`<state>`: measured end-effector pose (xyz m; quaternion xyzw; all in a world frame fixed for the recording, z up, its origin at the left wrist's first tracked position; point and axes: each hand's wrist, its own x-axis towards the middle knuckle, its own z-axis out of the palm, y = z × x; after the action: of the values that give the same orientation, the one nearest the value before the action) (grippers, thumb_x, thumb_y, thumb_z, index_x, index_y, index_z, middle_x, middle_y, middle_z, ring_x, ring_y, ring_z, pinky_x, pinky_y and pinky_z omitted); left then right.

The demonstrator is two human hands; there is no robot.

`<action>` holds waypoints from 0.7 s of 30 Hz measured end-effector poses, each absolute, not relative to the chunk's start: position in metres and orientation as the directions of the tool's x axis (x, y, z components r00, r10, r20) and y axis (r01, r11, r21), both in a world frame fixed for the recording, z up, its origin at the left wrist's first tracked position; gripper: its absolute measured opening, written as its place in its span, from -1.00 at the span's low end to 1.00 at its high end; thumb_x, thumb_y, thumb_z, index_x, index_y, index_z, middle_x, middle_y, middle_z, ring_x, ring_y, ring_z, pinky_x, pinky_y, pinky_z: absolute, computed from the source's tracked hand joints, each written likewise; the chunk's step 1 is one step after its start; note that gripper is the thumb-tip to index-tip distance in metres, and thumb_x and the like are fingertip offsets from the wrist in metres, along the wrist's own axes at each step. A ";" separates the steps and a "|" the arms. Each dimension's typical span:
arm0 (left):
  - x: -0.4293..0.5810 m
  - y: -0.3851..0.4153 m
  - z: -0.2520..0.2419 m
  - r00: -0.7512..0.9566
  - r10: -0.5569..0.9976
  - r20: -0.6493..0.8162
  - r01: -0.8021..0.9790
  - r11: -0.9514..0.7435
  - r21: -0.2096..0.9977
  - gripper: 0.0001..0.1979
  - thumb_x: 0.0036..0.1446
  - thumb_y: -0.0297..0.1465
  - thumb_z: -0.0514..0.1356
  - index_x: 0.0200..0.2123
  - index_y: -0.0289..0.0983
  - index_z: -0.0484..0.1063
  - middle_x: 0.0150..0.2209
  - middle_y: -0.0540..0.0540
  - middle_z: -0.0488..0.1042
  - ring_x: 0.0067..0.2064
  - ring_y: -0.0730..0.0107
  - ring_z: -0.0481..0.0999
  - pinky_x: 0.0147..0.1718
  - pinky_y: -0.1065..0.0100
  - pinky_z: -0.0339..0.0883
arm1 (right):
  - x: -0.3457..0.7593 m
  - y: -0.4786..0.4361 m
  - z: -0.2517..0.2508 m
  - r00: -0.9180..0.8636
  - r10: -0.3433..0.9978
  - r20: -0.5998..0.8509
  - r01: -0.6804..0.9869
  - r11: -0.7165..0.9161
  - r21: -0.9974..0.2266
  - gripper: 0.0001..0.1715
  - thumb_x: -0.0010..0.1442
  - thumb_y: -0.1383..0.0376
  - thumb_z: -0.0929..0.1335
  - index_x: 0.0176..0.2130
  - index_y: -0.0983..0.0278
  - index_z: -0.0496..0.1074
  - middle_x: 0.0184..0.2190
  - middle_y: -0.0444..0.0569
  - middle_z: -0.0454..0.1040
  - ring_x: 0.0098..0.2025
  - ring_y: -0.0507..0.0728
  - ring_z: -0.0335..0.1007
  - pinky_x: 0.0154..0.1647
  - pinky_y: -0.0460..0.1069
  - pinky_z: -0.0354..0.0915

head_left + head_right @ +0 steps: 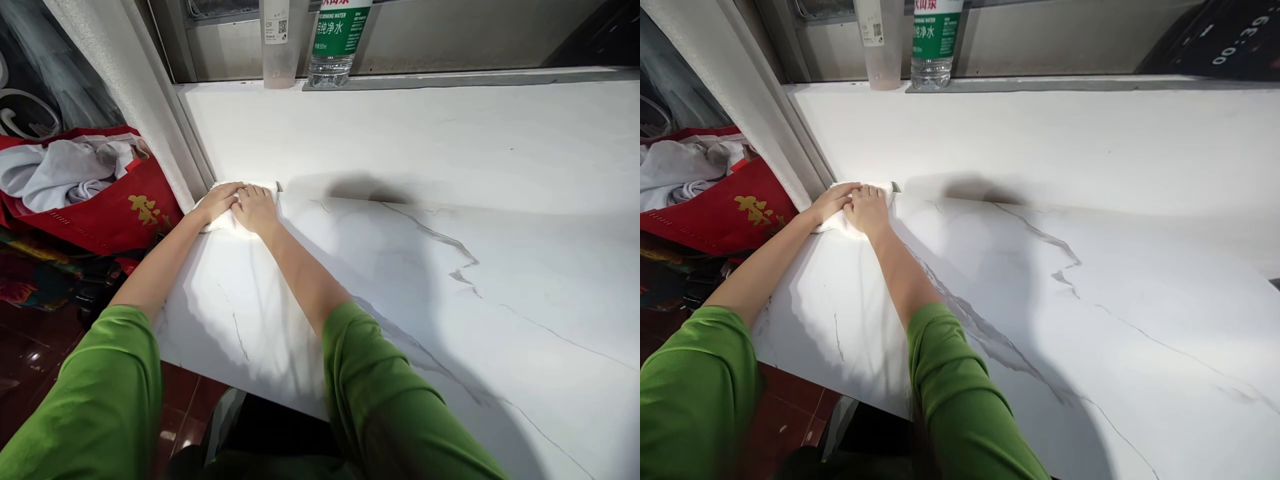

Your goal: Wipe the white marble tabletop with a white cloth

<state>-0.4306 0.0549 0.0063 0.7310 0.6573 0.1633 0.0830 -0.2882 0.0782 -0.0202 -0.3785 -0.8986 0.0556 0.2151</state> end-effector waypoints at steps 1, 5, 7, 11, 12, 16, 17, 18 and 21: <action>-0.428 0.051 0.006 0.075 0.989 0.131 0.935 -0.115 0.335 -0.39 0.17 -0.36 -0.05 0.29 -0.29 0.28 0.33 -0.10 0.32 0.33 0.16 0.26 0.34 0.21 0.03 | -0.286 0.075 -0.019 -0.624 0.702 0.343 0.654 0.710 -0.262 -0.46 0.37 0.29 0.13 0.21 0.48 0.33 0.26 0.29 0.32 0.29 0.34 0.17 0.30 0.21 0.00; -0.412 0.023 0.007 0.064 0.989 0.130 0.948 -0.101 0.301 -0.38 0.18 -0.38 -0.07 0.30 -0.34 0.25 0.34 -0.16 0.29 0.34 0.21 0.24 0.35 0.22 0.01 | -0.267 0.050 -0.013 -0.651 0.683 0.331 0.638 0.729 -0.248 -0.46 0.37 0.29 0.13 0.21 0.50 0.33 0.27 0.29 0.31 0.29 0.34 0.17 0.32 0.20 -0.01; -0.400 0.001 0.007 0.068 0.989 0.129 0.957 -0.101 0.273 -0.39 0.20 -0.37 -0.09 0.31 -0.34 0.23 0.35 -0.16 0.27 0.36 0.22 0.22 0.36 0.19 -0.01 | -0.253 0.031 -0.011 -0.676 0.660 0.327 0.618 0.750 -0.235 -0.45 0.37 0.29 0.14 0.21 0.50 0.33 0.27 0.29 0.31 0.30 0.34 0.17 0.33 0.20 -0.01; -0.364 -0.063 0.006 0.050 0.991 0.121 0.971 -0.076 0.226 -0.42 0.27 -0.35 -0.14 0.33 -0.32 0.19 0.38 -0.17 0.22 0.40 0.21 0.15 0.39 0.09 -0.09 | -0.216 -0.019 -0.013 -0.726 0.603 0.330 0.565 0.797 -0.213 -0.44 0.37 0.27 0.16 0.21 0.54 0.33 0.27 0.34 0.30 0.32 0.36 0.16 0.35 0.21 -0.01; -0.354 -0.081 0.006 0.046 0.992 0.118 0.973 -0.071 0.219 -0.42 0.29 -0.36 -0.16 0.33 -0.32 0.18 0.39 -0.18 0.20 0.41 0.21 0.13 0.39 0.07 -0.10 | -0.205 -0.033 -0.015 -0.735 0.586 0.341 0.549 0.809 -0.208 -0.43 0.37 0.26 0.16 0.21 0.56 0.33 0.27 0.35 0.30 0.32 0.36 0.16 0.35 0.23 -0.01; -0.312 -0.147 0.008 0.057 0.994 0.094 0.976 -0.075 0.205 -0.42 0.31 -0.37 -0.20 0.35 -0.35 0.15 0.40 -0.21 0.16 0.43 0.20 0.08 0.41 0.01 -0.15 | -0.162 -0.088 -0.019 -0.763 0.516 0.389 0.482 0.855 -0.190 -0.40 0.35 0.21 0.17 0.21 0.54 0.33 0.29 0.36 0.28 0.33 0.40 0.16 0.36 0.30 0.00; -0.303 -0.159 0.008 0.060 0.994 0.090 0.976 -0.078 0.203 -0.42 0.31 -0.38 -0.19 0.35 -0.33 0.15 0.40 -0.20 0.16 0.43 0.20 0.08 0.41 0.01 -0.16 | -0.153 -0.099 -0.019 -0.771 0.510 0.381 0.474 0.860 -0.191 -0.38 0.35 0.20 0.18 0.22 0.54 0.32 0.30 0.37 0.27 0.34 0.41 0.15 0.37 0.31 0.00; -0.295 -0.168 0.009 0.066 0.994 0.087 0.976 -0.083 0.202 -0.43 0.31 -0.38 -0.19 0.35 -0.32 0.16 0.40 -0.20 0.16 0.43 0.20 0.08 0.41 0.01 -0.16 | -0.145 -0.108 -0.019 -0.780 0.509 0.364 0.471 0.860 -0.194 -0.36 0.34 0.19 0.18 0.24 0.55 0.31 0.31 0.38 0.25 0.35 0.43 0.13 0.38 0.31 -0.01; -0.282 -0.176 0.007 0.095 0.992 0.082 0.973 -0.110 0.205 -0.43 0.31 -0.39 -0.17 0.34 -0.30 0.17 0.40 -0.20 0.17 0.43 0.19 0.09 0.41 0.00 -0.16 | -0.131 -0.119 -0.016 -0.801 0.523 0.290 0.480 0.852 -0.209 -0.32 0.32 0.19 0.19 0.26 0.59 0.28 0.32 0.44 0.20 0.37 0.46 0.09 0.38 0.32 -0.02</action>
<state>-0.2822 -0.1765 0.0072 0.7382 0.6654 0.0998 0.0488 -0.1305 -0.1186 -0.0158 -0.2648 -0.9470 0.0629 0.1707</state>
